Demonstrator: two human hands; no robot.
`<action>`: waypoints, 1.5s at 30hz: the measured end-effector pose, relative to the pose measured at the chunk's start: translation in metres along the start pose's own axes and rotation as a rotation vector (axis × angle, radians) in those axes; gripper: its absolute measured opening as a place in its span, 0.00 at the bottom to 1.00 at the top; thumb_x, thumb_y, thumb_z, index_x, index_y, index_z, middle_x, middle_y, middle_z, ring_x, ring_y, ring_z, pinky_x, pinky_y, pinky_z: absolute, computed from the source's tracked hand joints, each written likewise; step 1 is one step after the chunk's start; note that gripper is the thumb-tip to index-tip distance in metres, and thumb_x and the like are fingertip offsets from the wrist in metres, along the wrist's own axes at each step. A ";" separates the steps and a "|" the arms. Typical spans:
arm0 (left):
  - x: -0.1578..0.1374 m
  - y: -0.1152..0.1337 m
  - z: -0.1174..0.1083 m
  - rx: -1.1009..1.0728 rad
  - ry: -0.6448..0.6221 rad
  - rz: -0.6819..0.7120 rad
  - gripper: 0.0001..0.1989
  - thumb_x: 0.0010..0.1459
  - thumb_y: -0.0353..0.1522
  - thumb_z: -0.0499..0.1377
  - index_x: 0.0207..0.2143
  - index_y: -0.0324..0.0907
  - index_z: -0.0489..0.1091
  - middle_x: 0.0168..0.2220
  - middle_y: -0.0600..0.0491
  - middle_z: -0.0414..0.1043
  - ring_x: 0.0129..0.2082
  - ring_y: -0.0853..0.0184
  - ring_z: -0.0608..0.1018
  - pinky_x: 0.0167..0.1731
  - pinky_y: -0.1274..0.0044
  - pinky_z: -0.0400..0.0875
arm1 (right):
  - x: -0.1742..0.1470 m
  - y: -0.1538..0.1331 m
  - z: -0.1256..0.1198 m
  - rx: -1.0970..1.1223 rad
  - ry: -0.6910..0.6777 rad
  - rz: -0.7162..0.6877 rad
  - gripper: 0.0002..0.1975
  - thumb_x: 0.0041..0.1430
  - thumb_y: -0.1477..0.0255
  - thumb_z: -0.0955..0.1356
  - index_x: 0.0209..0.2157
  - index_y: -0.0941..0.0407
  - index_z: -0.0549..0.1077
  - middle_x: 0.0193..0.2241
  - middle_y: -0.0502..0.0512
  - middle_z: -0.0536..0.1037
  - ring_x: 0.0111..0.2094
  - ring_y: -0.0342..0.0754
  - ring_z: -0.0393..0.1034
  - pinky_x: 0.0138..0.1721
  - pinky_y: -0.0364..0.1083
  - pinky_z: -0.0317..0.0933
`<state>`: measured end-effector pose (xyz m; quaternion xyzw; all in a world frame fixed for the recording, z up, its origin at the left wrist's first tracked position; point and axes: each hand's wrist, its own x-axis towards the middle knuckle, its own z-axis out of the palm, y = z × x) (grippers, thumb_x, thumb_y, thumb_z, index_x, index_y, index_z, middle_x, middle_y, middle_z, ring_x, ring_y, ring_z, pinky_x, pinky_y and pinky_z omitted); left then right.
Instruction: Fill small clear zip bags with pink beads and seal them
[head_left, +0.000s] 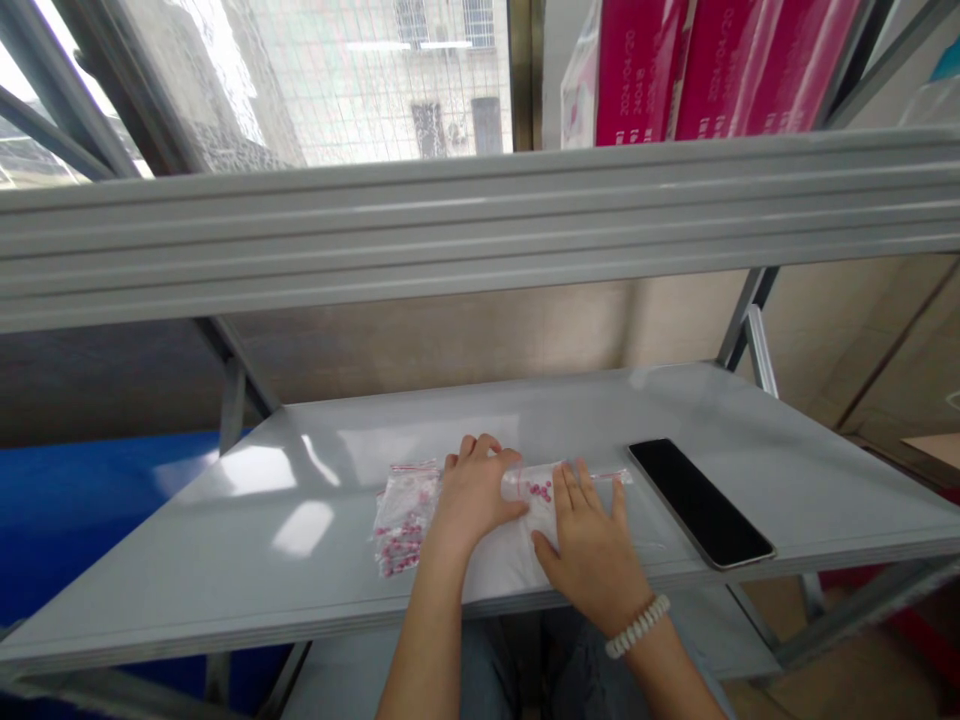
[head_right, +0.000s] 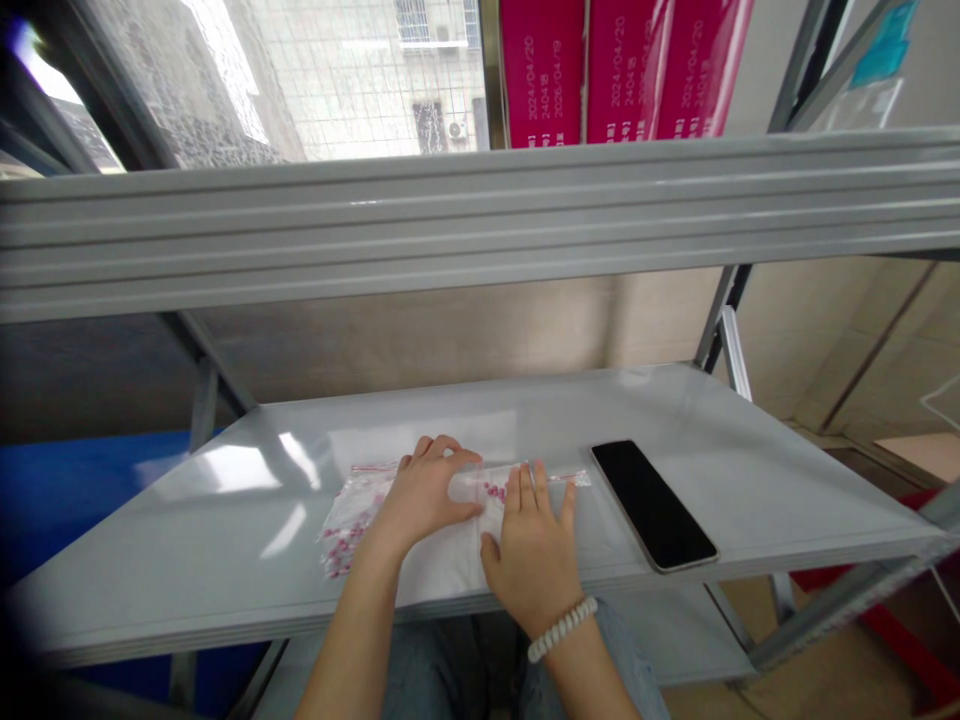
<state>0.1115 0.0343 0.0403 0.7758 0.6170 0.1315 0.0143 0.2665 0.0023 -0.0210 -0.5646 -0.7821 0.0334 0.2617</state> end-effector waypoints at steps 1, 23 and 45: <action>-0.006 -0.001 0.002 -0.008 0.025 -0.018 0.23 0.49 0.36 0.68 0.50 0.49 0.74 0.52 0.46 0.71 0.54 0.49 0.69 0.49 0.61 0.66 | 0.002 0.001 0.000 0.076 0.071 -0.008 0.31 0.58 0.75 0.62 0.62 0.72 0.64 0.63 0.74 0.65 0.67 0.66 0.51 0.66 0.70 0.38; -0.057 0.011 0.010 -1.301 0.318 -0.120 0.09 0.57 0.39 0.62 0.34 0.43 0.75 0.32 0.53 0.77 0.35 0.64 0.78 0.39 0.74 0.73 | 0.012 -0.024 -0.025 1.250 0.078 0.157 0.10 0.51 0.66 0.72 0.23 0.57 0.76 0.19 0.50 0.73 0.22 0.44 0.66 0.23 0.41 0.62; -0.061 0.025 0.018 -1.179 0.462 -0.053 0.09 0.58 0.35 0.61 0.27 0.40 0.75 0.24 0.53 0.72 0.28 0.67 0.73 0.31 0.77 0.67 | 0.005 -0.024 -0.023 1.229 0.115 0.097 0.09 0.56 0.67 0.71 0.25 0.56 0.72 0.24 0.51 0.75 0.27 0.48 0.69 0.30 0.44 0.61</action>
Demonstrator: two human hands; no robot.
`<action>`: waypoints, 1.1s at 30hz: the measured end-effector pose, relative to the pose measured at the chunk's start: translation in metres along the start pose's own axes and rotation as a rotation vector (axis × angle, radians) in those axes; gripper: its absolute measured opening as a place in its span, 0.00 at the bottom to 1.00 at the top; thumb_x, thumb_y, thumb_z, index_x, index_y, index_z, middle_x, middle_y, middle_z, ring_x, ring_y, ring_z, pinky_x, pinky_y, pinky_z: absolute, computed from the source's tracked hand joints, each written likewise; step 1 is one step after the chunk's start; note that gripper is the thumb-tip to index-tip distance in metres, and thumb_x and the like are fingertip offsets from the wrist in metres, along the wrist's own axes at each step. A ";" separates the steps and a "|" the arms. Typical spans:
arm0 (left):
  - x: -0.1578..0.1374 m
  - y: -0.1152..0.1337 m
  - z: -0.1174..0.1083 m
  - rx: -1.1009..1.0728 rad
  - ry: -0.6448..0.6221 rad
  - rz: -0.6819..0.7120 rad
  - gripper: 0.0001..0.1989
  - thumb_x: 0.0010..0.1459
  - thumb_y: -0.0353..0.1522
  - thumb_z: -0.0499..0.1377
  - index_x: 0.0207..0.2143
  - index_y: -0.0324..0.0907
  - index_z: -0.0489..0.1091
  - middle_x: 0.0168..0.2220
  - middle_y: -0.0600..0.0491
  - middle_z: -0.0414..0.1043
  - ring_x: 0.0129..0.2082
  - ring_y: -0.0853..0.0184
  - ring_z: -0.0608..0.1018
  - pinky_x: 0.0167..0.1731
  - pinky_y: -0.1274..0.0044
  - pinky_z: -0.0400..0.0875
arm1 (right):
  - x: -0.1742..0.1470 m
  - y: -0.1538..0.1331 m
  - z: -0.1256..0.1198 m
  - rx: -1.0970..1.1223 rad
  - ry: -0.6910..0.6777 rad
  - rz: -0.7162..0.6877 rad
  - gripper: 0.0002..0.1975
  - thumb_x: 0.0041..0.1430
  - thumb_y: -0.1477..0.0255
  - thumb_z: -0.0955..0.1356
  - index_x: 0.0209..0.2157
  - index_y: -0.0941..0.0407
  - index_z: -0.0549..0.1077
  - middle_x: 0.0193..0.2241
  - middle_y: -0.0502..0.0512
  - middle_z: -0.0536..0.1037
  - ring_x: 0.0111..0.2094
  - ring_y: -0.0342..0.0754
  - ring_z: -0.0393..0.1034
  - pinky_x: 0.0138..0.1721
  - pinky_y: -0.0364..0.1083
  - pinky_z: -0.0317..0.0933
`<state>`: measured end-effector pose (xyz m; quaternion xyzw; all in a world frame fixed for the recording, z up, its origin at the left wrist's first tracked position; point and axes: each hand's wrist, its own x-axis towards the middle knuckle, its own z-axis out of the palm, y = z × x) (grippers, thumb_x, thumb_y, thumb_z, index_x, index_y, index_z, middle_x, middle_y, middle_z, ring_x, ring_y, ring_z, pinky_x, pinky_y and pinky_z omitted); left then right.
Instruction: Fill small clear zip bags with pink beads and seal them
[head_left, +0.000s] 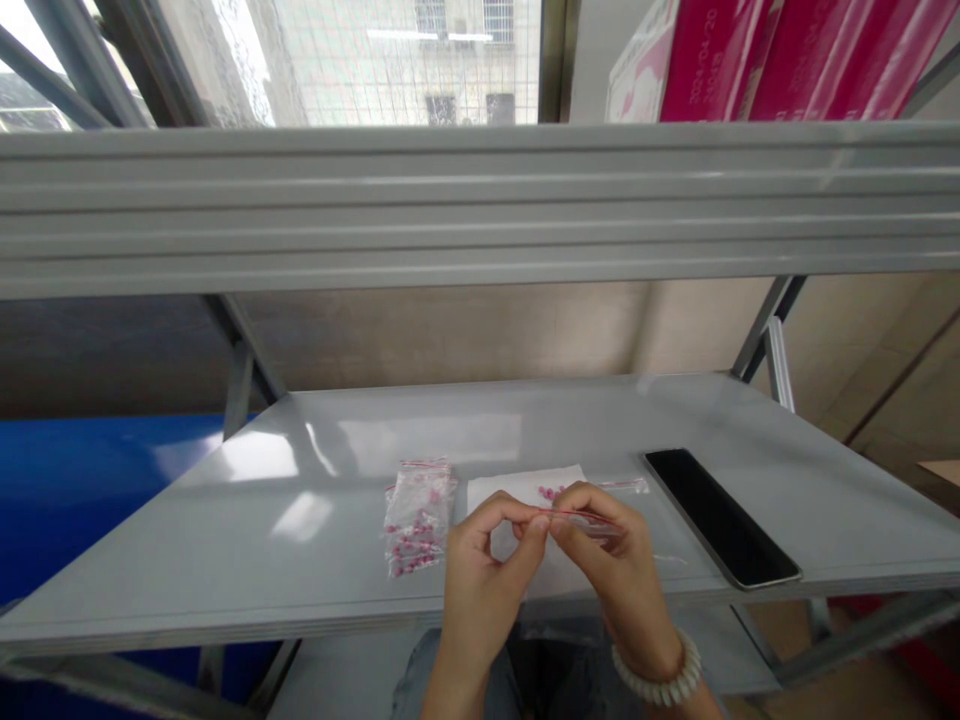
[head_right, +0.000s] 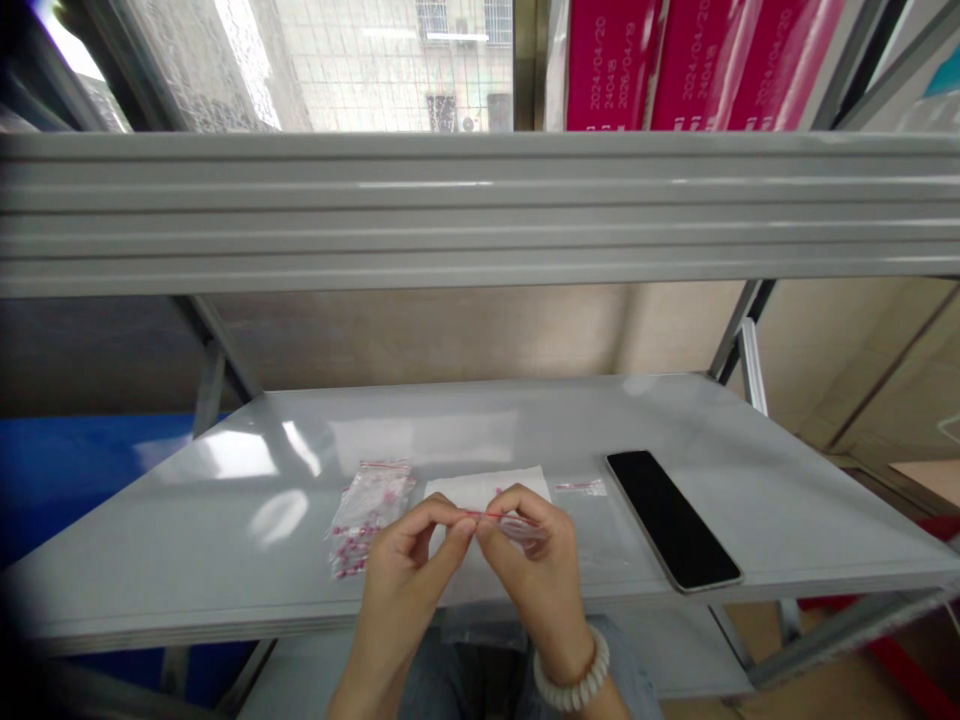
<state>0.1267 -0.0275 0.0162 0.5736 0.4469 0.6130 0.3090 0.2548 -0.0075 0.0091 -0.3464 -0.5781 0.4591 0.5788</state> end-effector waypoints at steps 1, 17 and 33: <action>0.000 0.000 0.000 0.001 0.000 -0.002 0.09 0.58 0.35 0.61 0.27 0.40 0.75 0.25 0.53 0.72 0.28 0.66 0.73 0.31 0.77 0.68 | 0.000 -0.002 -0.001 0.002 -0.003 0.011 0.09 0.56 0.67 0.71 0.25 0.56 0.72 0.23 0.51 0.75 0.27 0.48 0.69 0.30 0.45 0.61; -0.001 -0.006 0.002 -0.016 0.059 -0.011 0.08 0.58 0.34 0.62 0.27 0.42 0.75 0.26 0.55 0.72 0.30 0.68 0.73 0.33 0.80 0.67 | 0.000 -0.007 -0.006 0.026 0.078 -0.030 0.07 0.53 0.70 0.72 0.25 0.56 0.73 0.23 0.48 0.70 0.26 0.43 0.61 0.27 0.41 0.56; -0.002 -0.007 0.020 -0.029 0.014 -0.015 0.09 0.58 0.35 0.62 0.27 0.42 0.75 0.26 0.55 0.73 0.29 0.68 0.73 0.32 0.79 0.68 | -0.006 -0.014 -0.038 0.078 0.136 -0.033 0.10 0.54 0.67 0.74 0.24 0.56 0.74 0.22 0.48 0.69 0.25 0.43 0.62 0.25 0.40 0.59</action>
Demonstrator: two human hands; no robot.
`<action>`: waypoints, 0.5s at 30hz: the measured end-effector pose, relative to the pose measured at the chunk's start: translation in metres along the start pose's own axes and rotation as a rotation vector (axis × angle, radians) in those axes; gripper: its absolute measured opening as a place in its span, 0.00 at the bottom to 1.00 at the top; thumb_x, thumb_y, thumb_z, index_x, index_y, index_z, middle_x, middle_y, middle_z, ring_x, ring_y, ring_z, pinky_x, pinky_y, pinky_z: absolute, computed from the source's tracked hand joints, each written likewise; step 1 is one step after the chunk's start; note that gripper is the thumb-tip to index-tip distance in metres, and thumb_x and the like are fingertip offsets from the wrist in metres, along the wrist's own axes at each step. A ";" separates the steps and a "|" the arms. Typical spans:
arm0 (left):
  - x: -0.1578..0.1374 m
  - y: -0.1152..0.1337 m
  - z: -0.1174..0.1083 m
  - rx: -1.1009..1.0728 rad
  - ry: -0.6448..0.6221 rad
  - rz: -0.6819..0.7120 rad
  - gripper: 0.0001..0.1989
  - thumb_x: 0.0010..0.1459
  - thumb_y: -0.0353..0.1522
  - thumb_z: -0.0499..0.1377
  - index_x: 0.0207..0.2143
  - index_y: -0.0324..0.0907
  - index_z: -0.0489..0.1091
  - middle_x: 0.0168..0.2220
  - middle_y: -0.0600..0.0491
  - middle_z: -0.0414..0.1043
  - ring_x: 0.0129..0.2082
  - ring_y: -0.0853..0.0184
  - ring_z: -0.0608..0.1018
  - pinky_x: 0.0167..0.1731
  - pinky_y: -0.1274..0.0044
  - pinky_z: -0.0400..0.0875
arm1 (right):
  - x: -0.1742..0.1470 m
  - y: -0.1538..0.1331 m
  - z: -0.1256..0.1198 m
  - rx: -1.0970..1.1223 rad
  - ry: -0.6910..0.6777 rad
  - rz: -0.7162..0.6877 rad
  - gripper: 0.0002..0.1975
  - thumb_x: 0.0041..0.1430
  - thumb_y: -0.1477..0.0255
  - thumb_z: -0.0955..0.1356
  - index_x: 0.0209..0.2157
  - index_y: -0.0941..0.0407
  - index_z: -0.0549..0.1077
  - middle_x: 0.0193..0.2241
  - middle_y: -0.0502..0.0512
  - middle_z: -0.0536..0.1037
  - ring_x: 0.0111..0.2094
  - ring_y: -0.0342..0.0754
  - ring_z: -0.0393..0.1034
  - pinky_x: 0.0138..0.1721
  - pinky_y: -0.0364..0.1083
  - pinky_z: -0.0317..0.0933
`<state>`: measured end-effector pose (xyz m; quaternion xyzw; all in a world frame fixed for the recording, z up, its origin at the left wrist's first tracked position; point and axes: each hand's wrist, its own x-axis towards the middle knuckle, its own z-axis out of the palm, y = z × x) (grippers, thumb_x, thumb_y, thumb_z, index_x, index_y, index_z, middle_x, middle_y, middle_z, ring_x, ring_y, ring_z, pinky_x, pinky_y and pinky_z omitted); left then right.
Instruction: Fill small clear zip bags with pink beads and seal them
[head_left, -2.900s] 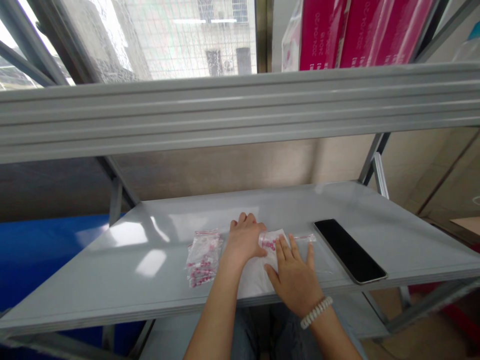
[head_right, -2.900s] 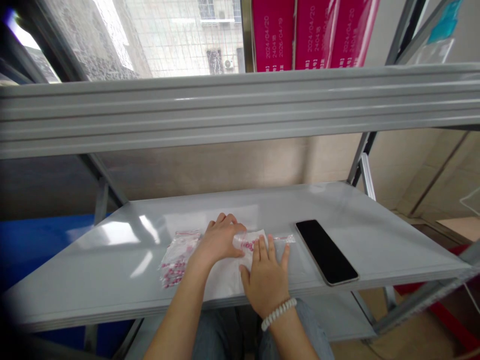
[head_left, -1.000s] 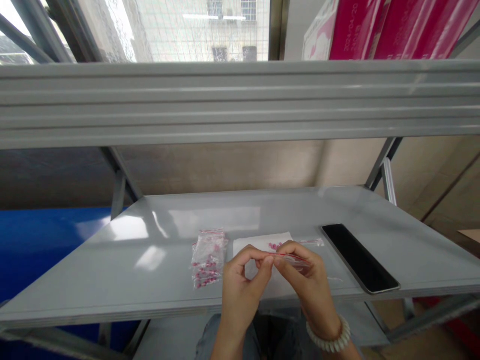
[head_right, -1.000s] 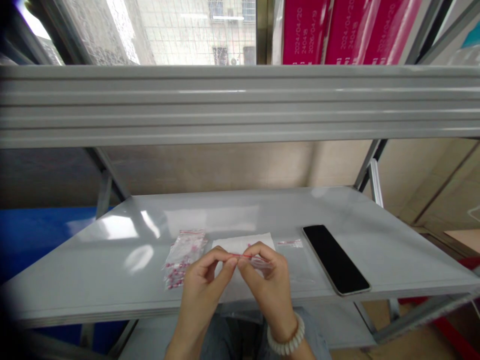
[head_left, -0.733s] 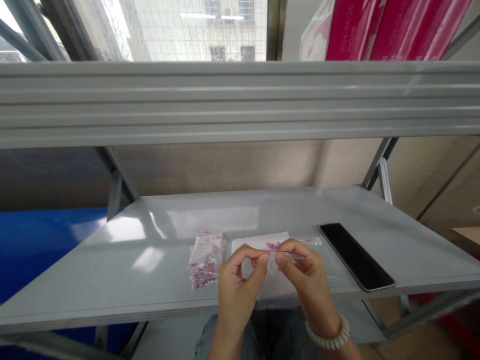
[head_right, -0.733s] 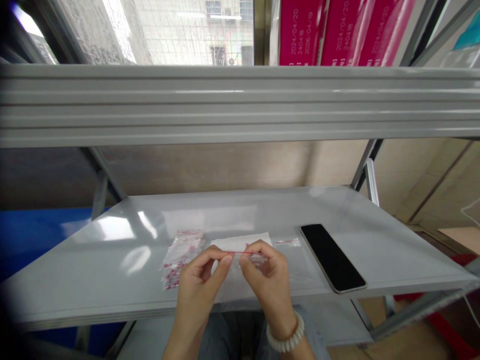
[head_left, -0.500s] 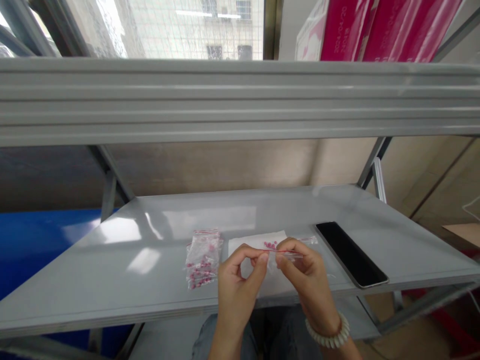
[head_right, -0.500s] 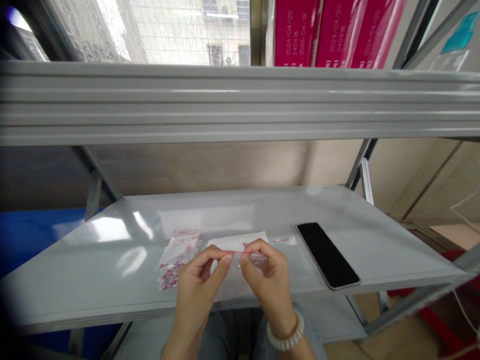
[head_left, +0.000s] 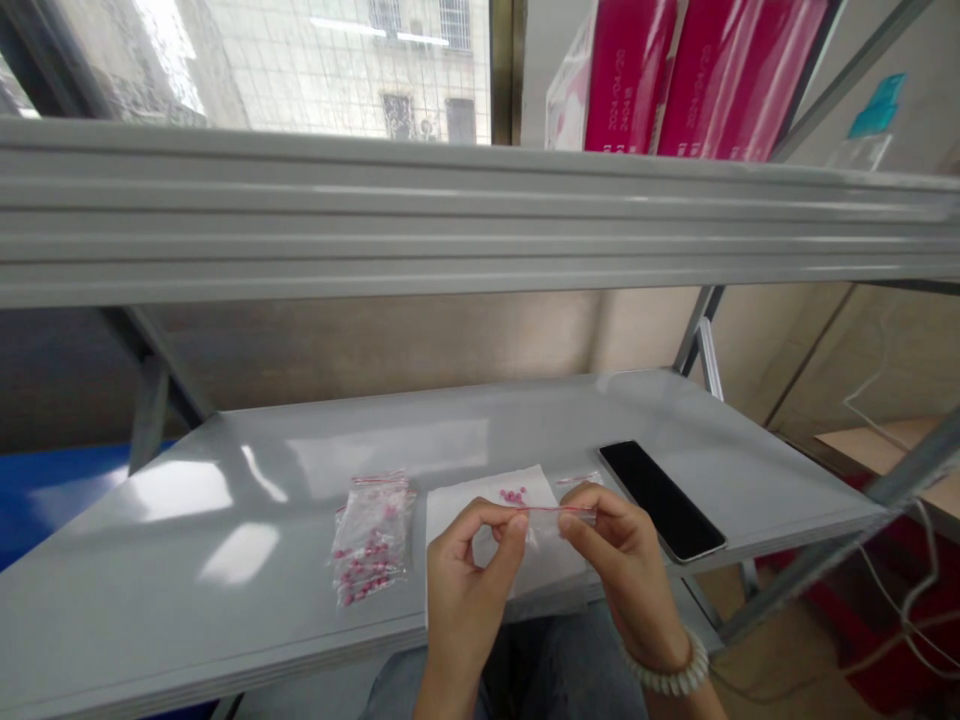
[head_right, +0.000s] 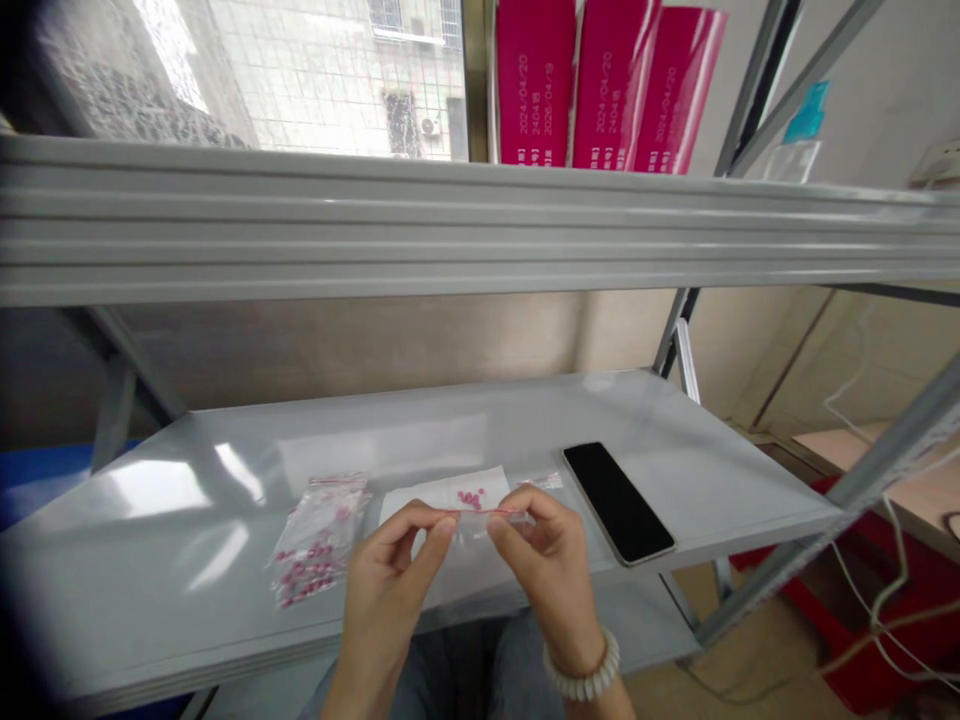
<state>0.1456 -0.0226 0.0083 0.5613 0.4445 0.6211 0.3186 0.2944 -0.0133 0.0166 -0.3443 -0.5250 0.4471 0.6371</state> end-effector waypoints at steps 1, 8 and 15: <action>0.001 0.001 0.003 -0.003 -0.010 0.001 0.09 0.57 0.35 0.62 0.27 0.42 0.75 0.26 0.55 0.73 0.29 0.67 0.73 0.32 0.79 0.68 | 0.000 -0.002 -0.004 -0.006 0.013 -0.008 0.09 0.53 0.68 0.75 0.24 0.56 0.75 0.23 0.49 0.71 0.26 0.43 0.64 0.27 0.41 0.60; 0.023 0.010 0.043 0.052 -0.106 -0.007 0.11 0.54 0.37 0.59 0.25 0.40 0.75 0.24 0.53 0.74 0.27 0.66 0.73 0.32 0.77 0.68 | 0.009 -0.010 -0.048 -0.097 0.144 -0.083 0.03 0.50 0.69 0.76 0.26 0.53 0.81 0.26 0.51 0.78 0.31 0.47 0.71 0.32 0.44 0.65; 0.056 -0.009 0.077 0.252 -0.196 -0.076 0.06 0.50 0.29 0.58 0.24 0.40 0.74 0.22 0.54 0.75 0.24 0.67 0.75 0.27 0.79 0.66 | 0.041 0.005 -0.084 -0.768 0.191 -0.130 0.09 0.53 0.66 0.70 0.25 0.54 0.81 0.28 0.56 0.83 0.33 0.55 0.75 0.40 0.52 0.65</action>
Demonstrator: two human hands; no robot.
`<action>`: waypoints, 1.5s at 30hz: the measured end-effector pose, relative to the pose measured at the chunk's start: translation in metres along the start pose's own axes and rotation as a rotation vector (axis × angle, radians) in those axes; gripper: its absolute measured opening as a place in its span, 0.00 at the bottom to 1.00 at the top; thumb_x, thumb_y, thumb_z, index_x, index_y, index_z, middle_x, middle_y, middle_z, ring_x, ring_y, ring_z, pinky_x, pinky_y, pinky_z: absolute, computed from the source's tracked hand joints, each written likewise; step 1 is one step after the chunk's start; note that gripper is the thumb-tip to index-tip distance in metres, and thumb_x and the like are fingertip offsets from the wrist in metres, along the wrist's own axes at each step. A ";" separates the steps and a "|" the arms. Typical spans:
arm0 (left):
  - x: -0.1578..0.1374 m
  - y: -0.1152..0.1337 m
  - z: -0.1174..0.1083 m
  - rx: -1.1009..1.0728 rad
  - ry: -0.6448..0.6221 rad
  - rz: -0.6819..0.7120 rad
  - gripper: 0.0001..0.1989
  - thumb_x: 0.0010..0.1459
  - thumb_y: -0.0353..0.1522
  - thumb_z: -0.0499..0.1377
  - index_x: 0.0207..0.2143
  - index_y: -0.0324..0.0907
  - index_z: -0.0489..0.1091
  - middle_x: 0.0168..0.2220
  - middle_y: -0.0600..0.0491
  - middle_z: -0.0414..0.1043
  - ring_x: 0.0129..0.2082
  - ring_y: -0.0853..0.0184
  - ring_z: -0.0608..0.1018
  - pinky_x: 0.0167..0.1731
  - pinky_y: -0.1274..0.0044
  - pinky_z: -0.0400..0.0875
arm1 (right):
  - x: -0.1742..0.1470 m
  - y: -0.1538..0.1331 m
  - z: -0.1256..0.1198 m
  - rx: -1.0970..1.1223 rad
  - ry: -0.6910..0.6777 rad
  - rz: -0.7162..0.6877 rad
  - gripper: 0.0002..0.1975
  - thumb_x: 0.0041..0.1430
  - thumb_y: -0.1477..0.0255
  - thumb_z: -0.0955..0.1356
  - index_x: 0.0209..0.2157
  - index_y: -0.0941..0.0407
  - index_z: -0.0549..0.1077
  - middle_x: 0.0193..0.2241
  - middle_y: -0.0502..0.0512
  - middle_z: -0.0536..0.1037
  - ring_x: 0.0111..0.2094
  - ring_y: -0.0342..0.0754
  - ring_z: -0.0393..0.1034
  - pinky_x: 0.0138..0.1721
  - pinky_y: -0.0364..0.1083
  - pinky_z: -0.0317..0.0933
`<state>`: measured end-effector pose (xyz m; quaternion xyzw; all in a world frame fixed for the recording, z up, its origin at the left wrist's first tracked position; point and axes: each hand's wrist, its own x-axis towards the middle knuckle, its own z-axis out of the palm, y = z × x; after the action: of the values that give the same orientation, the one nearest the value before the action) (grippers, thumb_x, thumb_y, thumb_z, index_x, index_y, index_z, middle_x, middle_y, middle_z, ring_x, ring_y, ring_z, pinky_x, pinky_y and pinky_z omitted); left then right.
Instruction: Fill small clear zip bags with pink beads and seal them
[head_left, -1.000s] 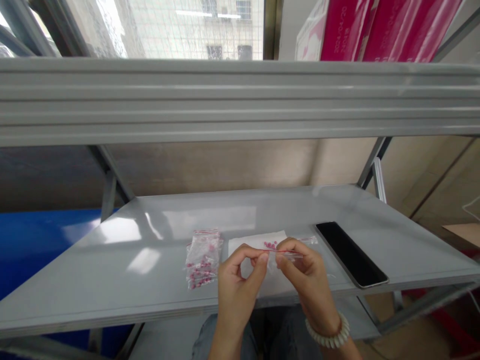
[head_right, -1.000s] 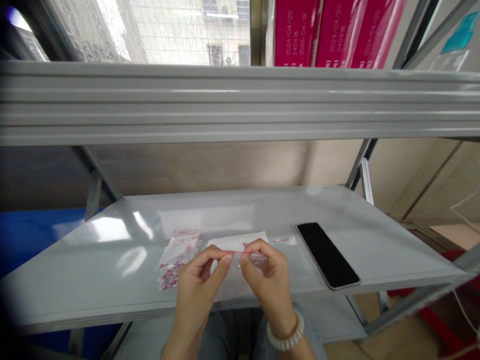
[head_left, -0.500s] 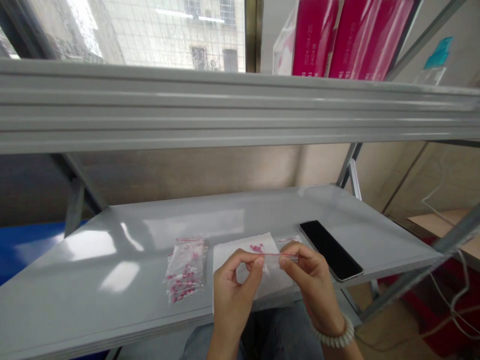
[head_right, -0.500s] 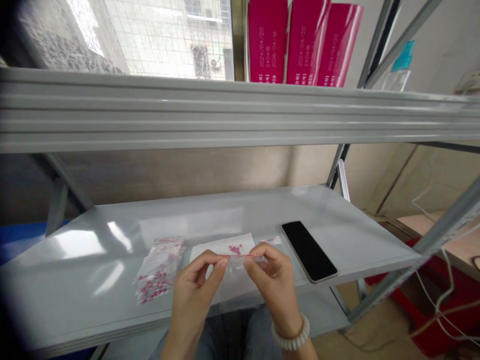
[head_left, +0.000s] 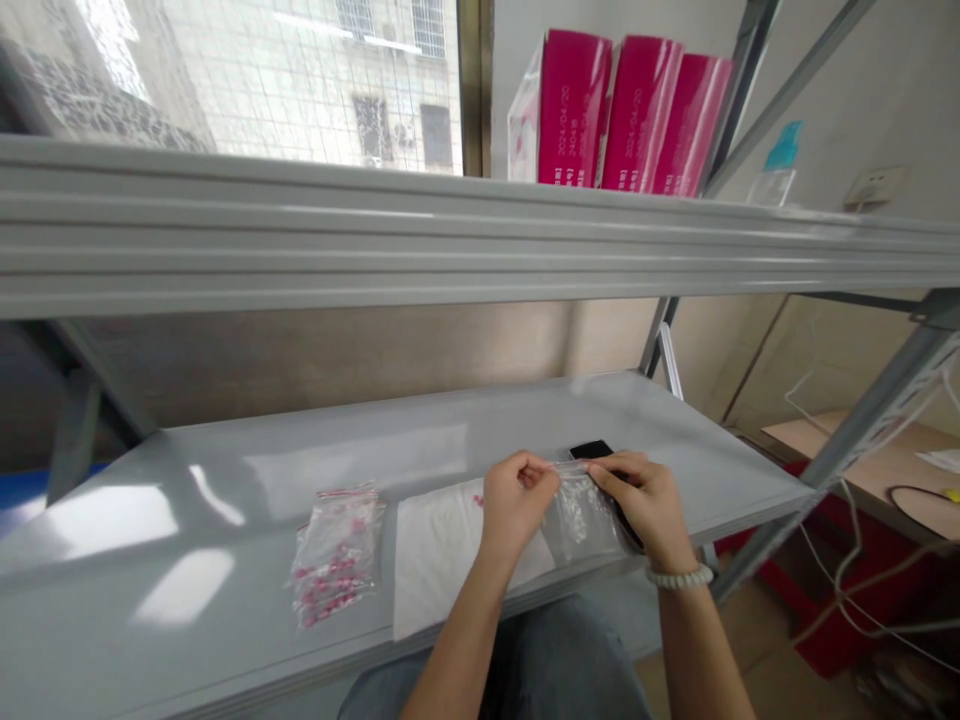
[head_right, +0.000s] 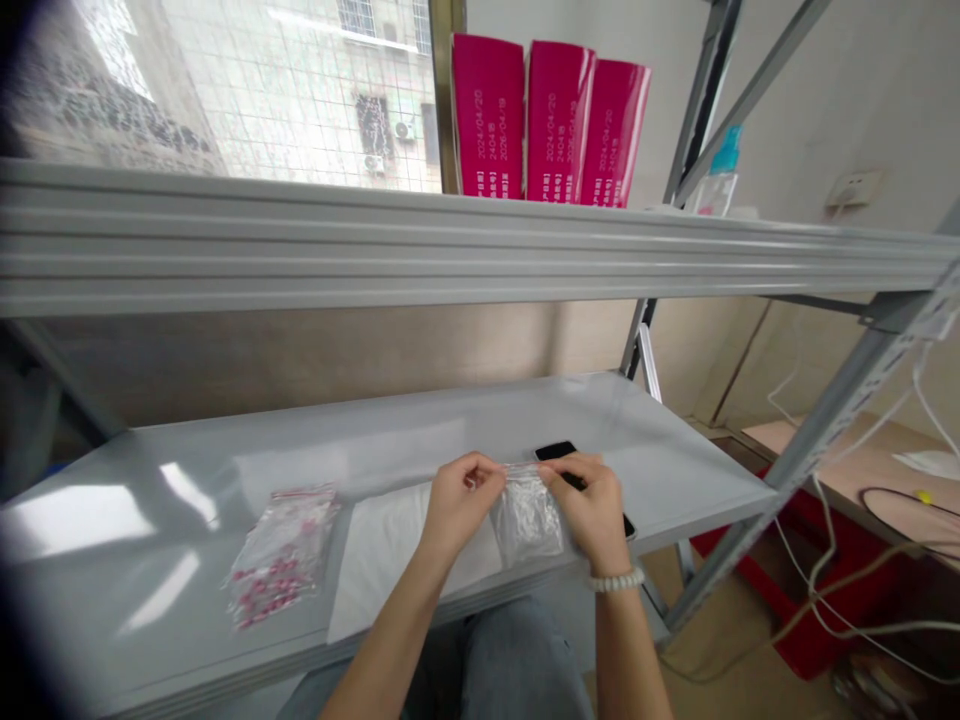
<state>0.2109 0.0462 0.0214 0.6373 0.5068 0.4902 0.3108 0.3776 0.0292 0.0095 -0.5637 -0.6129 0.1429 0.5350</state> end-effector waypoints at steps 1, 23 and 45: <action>0.004 -0.003 0.000 0.054 0.000 -0.013 0.05 0.49 0.28 0.58 0.24 0.40 0.74 0.22 0.55 0.75 0.24 0.67 0.75 0.26 0.79 0.65 | 0.004 0.003 0.003 -0.078 0.003 -0.019 0.10 0.54 0.66 0.70 0.25 0.54 0.81 0.28 0.56 0.82 0.34 0.55 0.74 0.42 0.53 0.64; -0.040 -0.024 -0.125 0.604 0.507 -0.024 0.14 0.59 0.35 0.54 0.42 0.40 0.75 0.33 0.49 0.78 0.34 0.58 0.77 0.39 0.70 0.69 | -0.032 -0.075 0.095 -0.236 -0.337 -0.356 0.19 0.56 0.85 0.61 0.43 0.59 0.79 0.39 0.61 0.77 0.43 0.56 0.65 0.48 0.52 0.59; -0.067 -0.065 -0.175 0.618 0.638 -0.198 0.10 0.55 0.36 0.53 0.31 0.42 0.72 0.35 0.44 0.76 0.37 0.52 0.78 0.41 0.63 0.71 | -0.078 -0.120 0.158 -0.024 -0.588 -0.504 0.21 0.51 0.85 0.62 0.44 0.56 0.74 0.46 0.60 0.75 0.49 0.58 0.64 0.51 0.57 0.58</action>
<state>0.0244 -0.0157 -0.0001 0.4657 0.7584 0.4555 -0.0202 0.1679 -0.0080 0.0030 -0.3368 -0.8609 0.1554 0.3483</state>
